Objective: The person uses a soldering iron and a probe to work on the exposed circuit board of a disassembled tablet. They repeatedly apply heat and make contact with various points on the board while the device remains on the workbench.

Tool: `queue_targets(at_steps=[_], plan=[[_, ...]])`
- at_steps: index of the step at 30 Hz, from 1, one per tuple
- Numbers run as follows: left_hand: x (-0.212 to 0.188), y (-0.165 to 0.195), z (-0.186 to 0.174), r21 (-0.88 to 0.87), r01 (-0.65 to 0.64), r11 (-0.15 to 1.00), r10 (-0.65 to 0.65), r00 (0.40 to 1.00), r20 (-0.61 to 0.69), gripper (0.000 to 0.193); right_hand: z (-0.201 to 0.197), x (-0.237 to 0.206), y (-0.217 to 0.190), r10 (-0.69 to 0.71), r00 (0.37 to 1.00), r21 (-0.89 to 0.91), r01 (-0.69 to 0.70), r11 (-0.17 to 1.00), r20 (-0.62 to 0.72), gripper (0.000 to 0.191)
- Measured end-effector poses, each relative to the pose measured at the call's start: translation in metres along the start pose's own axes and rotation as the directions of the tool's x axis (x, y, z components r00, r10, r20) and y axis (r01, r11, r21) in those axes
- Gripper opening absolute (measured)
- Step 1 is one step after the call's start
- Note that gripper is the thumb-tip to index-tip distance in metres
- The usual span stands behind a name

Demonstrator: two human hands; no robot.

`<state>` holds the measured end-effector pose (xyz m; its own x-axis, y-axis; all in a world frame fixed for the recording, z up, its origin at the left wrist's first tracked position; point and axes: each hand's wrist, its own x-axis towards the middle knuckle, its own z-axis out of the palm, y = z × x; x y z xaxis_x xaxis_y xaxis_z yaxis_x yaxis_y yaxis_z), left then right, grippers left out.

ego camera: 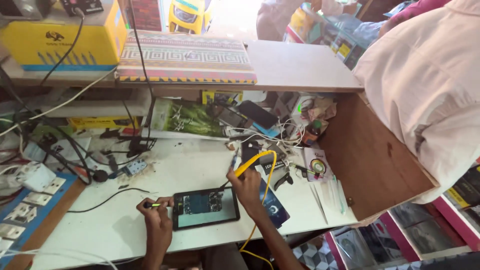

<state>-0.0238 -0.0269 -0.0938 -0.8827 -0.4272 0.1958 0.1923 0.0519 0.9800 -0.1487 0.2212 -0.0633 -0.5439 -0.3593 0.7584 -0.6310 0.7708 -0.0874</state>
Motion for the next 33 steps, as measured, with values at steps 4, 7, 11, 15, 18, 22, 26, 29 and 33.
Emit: queue_targets(at_steps=[4, 7, 11, 15, 18, 22, 26, 29, 33], plan=[[-0.003, -0.005, 0.000, -0.026, -0.074, 0.997, 0.075, 0.997, 0.028, 0.026, -0.005, 0.008, -0.010, 0.287, 0.942, 0.224, -0.321, 0.920, 0.174, 0.015], [-0.004, -0.007, -0.001, 0.089, -0.143, 0.986, 0.142, 0.990, 0.020, 0.026, -0.007, 0.017, -0.018, 0.055, 0.996, 0.167, -0.067, 0.984, 0.072, 0.011], [-0.003, -0.005, 0.001, 0.053, -0.106, 0.993, 0.105, 0.994, 0.010, 0.025, -0.002, 0.039, -0.022, 0.223, 0.924, 0.377, -0.336, 0.863, 0.311, 0.034], [-0.005, -0.002, 0.002, 0.024, -0.080, 0.997, 0.080, 0.997, 0.008, 0.025, 0.007, 0.051, -0.022, 0.324, 0.779, 0.396, -0.572, 0.718, 0.537, 0.039], [-0.004, -0.001, 0.002, 0.024, -0.084, 0.996, 0.083, 0.996, 0.007, 0.023, 0.007, 0.044, -0.020, 0.193, 0.949, 0.422, -0.285, 0.861, 0.248, 0.037], [-0.003, -0.001, 0.003, 0.037, -0.033, 0.999, 0.033, 0.999, 0.006, 0.019, -0.004, 0.028, -0.011, 0.392, 0.865, 0.450, -0.498, 0.741, 0.312, 0.040], [-0.004, -0.002, 0.002, -0.010, -0.095, 0.995, 0.095, 0.995, 0.025, 0.020, -0.020, 0.015, -0.011, 0.587, 0.687, 0.411, -0.727, 0.550, 0.428, 0.041], [-0.005, -0.003, 0.001, 0.030, -0.157, 0.987, 0.156, 0.987, 0.035, 0.018, -0.031, 0.008, -0.018, 0.628, 0.653, 0.415, -0.756, 0.507, 0.423, 0.042], [-0.003, -0.005, 0.002, -0.029, 0.042, 0.999, -0.041, 0.999, 0.023, 0.021, -0.039, 0.002, -0.031, 0.634, 0.680, 0.393, -0.732, 0.557, 0.369, 0.044]])
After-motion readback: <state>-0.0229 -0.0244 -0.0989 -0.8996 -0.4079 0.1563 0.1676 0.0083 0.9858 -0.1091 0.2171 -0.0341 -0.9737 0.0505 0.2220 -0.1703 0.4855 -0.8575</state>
